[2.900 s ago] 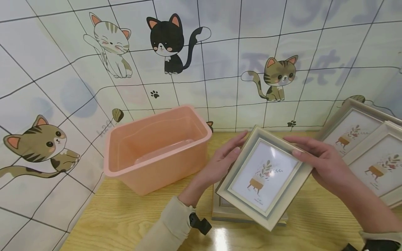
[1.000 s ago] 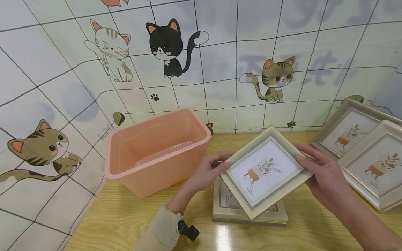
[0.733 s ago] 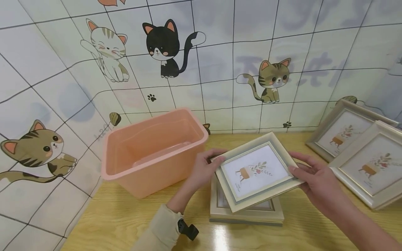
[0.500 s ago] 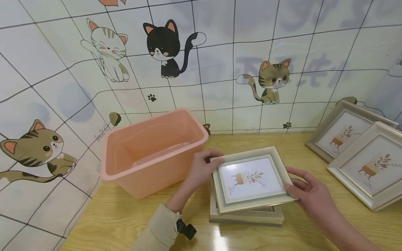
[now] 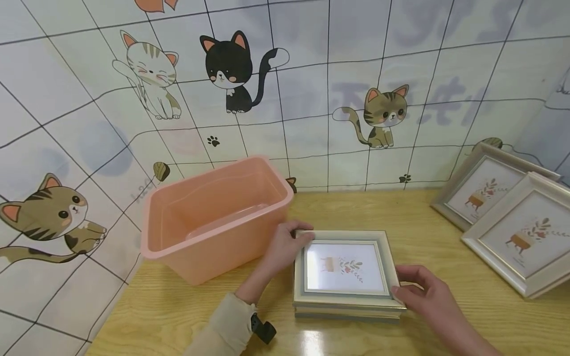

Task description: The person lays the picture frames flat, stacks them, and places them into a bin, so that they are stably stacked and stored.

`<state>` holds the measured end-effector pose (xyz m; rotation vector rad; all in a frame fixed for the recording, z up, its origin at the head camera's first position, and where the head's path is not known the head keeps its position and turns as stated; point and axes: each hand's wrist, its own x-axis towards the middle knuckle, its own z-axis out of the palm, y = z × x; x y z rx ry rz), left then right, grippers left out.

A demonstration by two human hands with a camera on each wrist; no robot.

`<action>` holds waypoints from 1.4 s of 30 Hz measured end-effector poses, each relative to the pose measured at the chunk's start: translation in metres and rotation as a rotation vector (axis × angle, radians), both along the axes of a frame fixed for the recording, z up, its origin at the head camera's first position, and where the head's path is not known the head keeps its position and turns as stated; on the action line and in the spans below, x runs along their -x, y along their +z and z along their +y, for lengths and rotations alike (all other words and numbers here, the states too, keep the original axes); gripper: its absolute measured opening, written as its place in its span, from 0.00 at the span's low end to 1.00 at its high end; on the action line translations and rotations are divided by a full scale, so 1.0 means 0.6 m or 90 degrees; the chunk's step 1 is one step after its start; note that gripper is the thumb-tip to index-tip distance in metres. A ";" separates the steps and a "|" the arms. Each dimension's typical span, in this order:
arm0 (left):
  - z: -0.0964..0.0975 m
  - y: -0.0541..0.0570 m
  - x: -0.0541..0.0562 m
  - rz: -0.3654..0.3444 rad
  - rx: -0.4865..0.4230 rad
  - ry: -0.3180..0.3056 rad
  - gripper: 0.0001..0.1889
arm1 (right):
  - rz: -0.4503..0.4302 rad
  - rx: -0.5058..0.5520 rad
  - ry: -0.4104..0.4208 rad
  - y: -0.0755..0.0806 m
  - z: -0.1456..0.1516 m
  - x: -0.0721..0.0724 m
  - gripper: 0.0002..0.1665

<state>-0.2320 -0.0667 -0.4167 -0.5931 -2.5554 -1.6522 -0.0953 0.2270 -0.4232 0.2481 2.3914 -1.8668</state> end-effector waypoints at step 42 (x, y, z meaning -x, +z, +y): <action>-0.001 -0.035 0.013 -0.055 0.040 0.012 0.08 | 0.277 -0.136 0.080 0.048 0.103 0.025 0.24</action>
